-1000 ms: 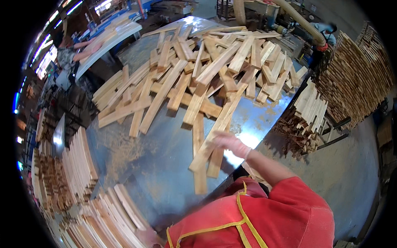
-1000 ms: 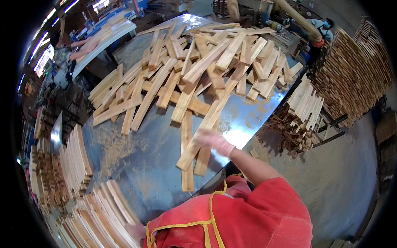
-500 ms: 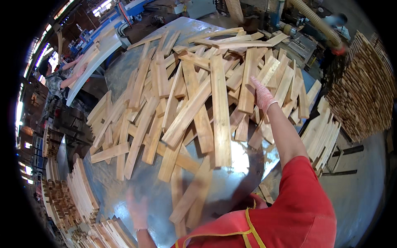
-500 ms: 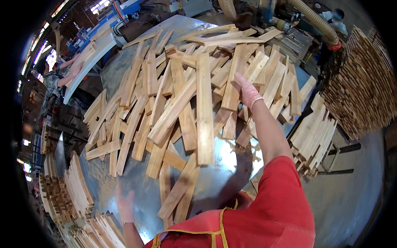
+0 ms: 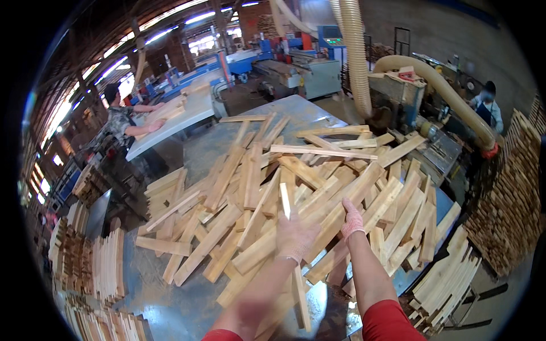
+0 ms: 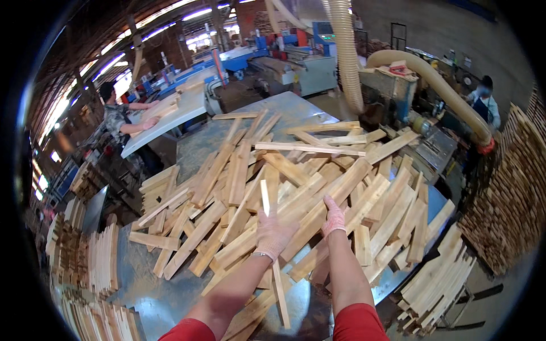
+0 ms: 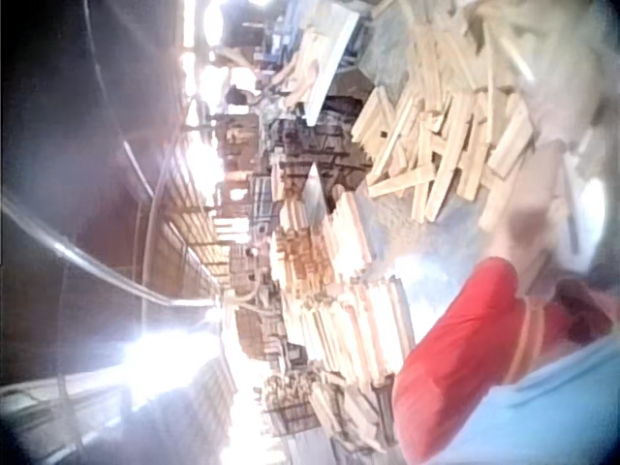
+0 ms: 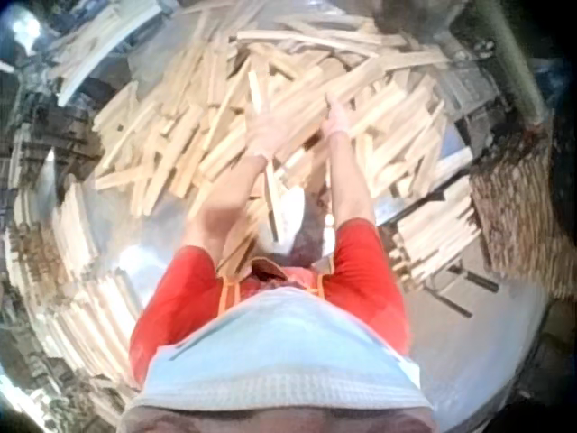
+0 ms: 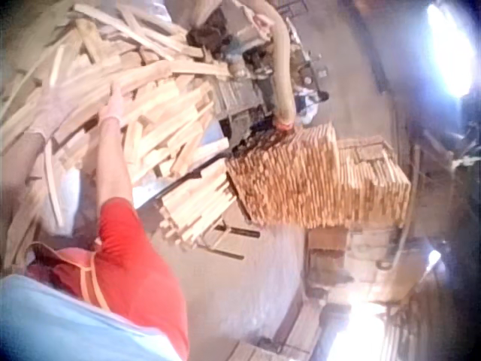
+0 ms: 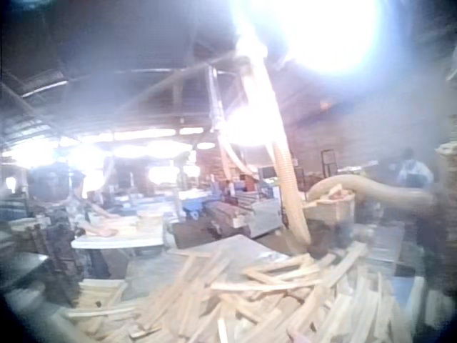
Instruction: The person picks up wooden planks from a large pile on a metal table and stacks them neatly. They handle the planks by hand, arranging them into organized piles while wearing protective gloves.
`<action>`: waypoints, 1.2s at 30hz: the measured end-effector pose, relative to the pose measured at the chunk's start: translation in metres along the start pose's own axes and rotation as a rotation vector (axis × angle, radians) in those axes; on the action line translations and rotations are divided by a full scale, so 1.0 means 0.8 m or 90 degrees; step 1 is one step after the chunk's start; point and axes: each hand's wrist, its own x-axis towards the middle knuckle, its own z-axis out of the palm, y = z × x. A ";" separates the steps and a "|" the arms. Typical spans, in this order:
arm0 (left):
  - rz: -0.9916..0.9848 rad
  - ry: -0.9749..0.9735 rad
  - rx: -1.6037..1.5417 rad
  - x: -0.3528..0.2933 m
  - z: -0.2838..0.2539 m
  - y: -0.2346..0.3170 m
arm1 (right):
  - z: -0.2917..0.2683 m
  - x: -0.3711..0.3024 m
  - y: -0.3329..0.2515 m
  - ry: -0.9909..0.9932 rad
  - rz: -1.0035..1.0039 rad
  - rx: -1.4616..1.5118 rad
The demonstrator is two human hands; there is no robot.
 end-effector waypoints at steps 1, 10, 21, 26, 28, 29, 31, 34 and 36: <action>-0.011 -0.007 -0.057 -0.007 -0.003 -0.015 | -0.005 -0.002 0.007 -0.001 -0.003 -0.020; 0.061 -0.001 -0.298 -0.212 -0.107 -0.264 | 0.003 -0.289 0.125 -0.192 0.024 -0.142; -0.234 0.291 -0.216 -0.471 -0.370 -0.602 | 0.080 -0.599 0.379 -0.330 0.304 -0.173; -0.473 0.121 -0.062 -0.562 -0.398 -0.710 | 0.066 -0.753 0.544 -0.336 0.333 -0.540; -0.515 0.102 -0.055 -0.602 -0.387 -0.740 | 0.070 -0.809 0.596 -0.361 0.377 -0.702; -0.519 0.123 -0.077 -0.619 -0.359 -0.751 | 0.045 -0.801 0.634 -0.404 0.367 -0.780; -0.555 0.114 -0.131 -0.663 -0.324 -0.763 | 0.029 -0.828 0.677 -0.487 0.311 -0.899; -0.587 0.182 -0.341 -0.751 -0.332 -0.756 | 0.044 -0.923 0.706 -0.599 0.302 -0.790; -0.568 0.268 -0.311 -0.798 -0.314 -0.785 | 0.035 -0.944 0.740 -0.666 0.367 -0.761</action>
